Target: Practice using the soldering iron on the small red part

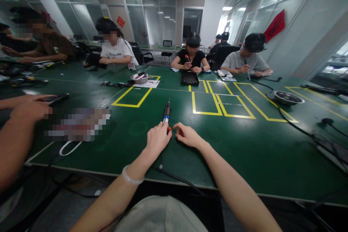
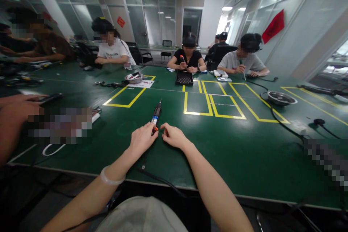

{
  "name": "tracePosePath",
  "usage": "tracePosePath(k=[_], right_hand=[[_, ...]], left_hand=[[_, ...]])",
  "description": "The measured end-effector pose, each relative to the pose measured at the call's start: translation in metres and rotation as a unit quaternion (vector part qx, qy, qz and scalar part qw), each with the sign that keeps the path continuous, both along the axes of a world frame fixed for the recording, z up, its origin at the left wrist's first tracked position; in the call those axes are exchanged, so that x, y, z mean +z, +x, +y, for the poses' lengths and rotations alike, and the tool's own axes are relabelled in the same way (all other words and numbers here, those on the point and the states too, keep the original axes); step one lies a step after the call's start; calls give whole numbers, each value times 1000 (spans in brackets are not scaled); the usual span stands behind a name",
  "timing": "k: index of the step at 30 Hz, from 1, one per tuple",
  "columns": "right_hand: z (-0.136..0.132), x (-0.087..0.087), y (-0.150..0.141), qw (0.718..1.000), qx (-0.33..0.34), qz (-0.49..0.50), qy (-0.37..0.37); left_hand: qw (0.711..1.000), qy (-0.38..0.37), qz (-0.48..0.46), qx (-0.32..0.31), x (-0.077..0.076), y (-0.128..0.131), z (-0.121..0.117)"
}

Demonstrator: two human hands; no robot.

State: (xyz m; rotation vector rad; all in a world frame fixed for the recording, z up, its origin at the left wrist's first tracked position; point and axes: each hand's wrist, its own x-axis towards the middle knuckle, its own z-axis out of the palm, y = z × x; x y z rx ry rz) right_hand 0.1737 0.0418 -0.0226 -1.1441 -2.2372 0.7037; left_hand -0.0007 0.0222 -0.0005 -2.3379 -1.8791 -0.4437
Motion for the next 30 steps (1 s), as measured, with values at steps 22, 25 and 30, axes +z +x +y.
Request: tracePosePath(k=[22, 25, 30], right_hand=[[9, -8, -1, 930, 5, 293, -222], [10, -7, 1, 926, -3, 305, -223], [17, -13, 2, 935, -35, 304, -179]], left_hand=[[959, 29, -147, -239, -2, -11, 4], [951, 8, -175, -254, 1, -14, 5], [935, -32, -283, -213, -1, -34, 20]])
